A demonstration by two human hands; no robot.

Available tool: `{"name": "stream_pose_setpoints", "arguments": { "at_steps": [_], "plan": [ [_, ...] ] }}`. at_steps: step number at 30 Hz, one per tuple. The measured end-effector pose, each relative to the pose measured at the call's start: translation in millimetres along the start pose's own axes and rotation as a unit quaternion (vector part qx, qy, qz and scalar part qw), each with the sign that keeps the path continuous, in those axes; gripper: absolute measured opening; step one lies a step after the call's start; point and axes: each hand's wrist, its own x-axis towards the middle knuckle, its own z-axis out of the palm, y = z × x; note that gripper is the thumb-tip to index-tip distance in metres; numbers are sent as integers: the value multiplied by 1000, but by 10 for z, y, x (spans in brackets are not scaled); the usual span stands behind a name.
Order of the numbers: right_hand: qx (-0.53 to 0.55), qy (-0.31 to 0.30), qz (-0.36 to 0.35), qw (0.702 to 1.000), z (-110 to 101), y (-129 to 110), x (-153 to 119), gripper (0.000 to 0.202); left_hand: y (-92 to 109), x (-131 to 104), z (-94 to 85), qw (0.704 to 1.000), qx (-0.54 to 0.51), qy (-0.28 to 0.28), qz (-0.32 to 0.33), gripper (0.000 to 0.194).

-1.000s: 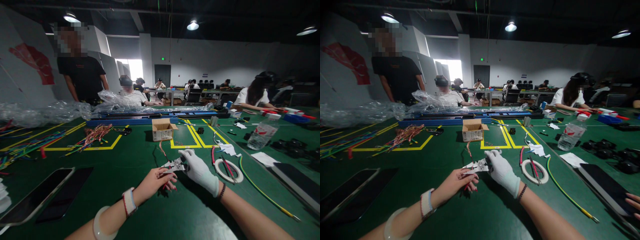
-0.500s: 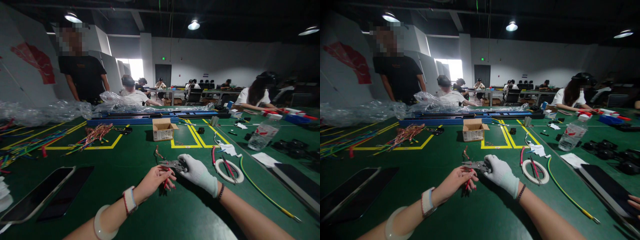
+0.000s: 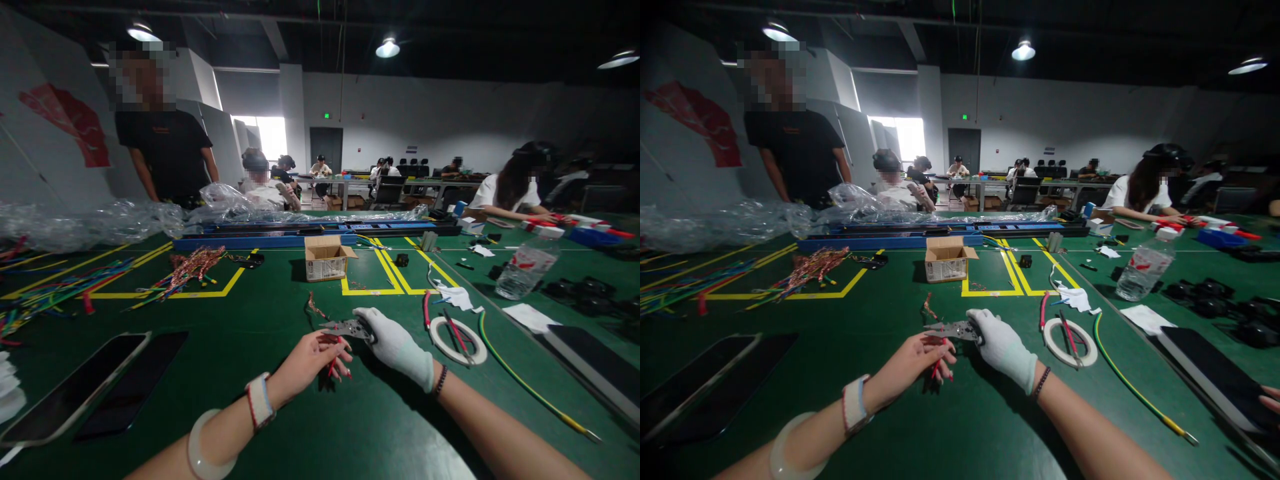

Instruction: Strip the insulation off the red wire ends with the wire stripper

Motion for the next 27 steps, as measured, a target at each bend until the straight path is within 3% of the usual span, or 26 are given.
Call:
{"name": "stream_pose_setpoints", "arguments": {
  "at_steps": [9,15,22,27],
  "plan": [
    [1,18,-6,1000,-7,-15,-16,51,-34,15,-21,1000,-12,-14,-9,36],
    [11,60,-21,998,17,-31,-4,53,1,21,-5,1000,5,-8,11,34],
    [-6,131,-97,987,73,31,37,68,-7,44,24,999,46,-11,14,34],
    [-52,129,-84,987,38,23,48,64,-17,56,21,995,101,-2,11,35]
  ]
}}
